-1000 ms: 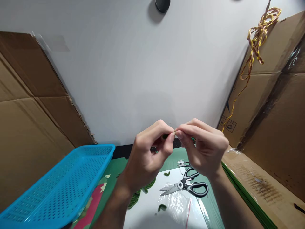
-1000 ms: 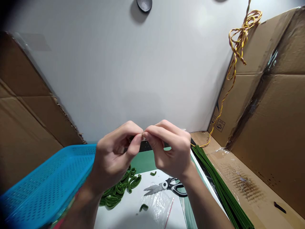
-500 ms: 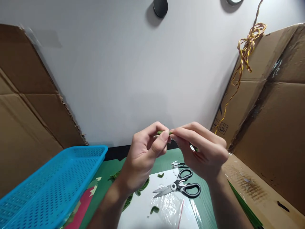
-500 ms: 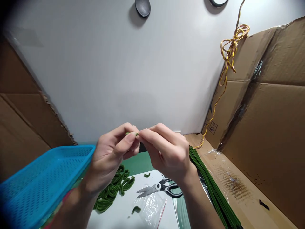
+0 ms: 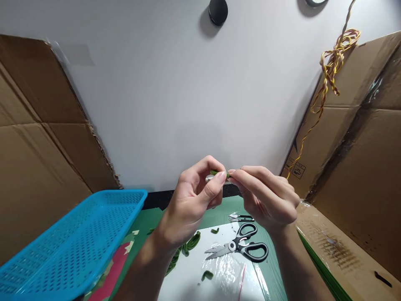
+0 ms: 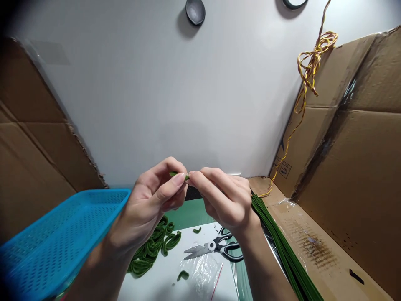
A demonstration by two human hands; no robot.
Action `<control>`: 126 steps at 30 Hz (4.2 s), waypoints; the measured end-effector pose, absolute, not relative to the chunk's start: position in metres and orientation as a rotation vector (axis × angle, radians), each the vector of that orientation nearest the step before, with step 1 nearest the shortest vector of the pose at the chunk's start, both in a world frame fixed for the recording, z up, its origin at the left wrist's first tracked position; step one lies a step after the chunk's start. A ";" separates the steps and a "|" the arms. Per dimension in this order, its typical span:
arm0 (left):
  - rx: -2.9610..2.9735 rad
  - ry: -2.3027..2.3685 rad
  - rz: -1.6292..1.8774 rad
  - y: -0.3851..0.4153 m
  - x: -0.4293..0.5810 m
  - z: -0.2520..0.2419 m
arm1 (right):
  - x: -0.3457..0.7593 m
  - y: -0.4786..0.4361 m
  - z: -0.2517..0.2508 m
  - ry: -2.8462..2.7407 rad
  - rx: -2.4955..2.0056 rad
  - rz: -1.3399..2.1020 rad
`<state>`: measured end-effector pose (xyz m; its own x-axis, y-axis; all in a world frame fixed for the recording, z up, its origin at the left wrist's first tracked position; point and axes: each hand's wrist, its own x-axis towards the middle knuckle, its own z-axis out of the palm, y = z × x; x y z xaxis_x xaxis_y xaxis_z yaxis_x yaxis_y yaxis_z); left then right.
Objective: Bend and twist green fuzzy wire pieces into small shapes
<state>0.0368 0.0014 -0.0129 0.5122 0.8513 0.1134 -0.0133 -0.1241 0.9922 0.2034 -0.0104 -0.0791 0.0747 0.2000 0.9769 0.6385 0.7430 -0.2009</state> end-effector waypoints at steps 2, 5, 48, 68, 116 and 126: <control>1.643 0.793 0.916 -0.003 0.038 -0.014 | 0.201 -0.011 -0.079 -1.448 -0.708 -0.302; 2.052 0.867 1.061 -0.008 0.039 -0.016 | 0.198 -0.012 -0.078 -1.405 -0.714 -0.178; 2.293 0.914 1.261 -0.003 0.042 -0.027 | 0.195 -0.012 -0.074 -1.302 -0.716 0.382; 1.852 0.888 1.012 0.006 0.031 -0.022 | 0.196 -0.013 -0.074 -1.313 -0.705 0.484; 2.851 0.860 1.585 -0.005 0.047 -0.029 | 0.198 -0.018 -0.066 -1.365 -0.730 -0.094; 2.872 0.801 1.680 -0.008 0.051 -0.030 | 0.198 -0.019 -0.065 -1.339 -0.740 -0.152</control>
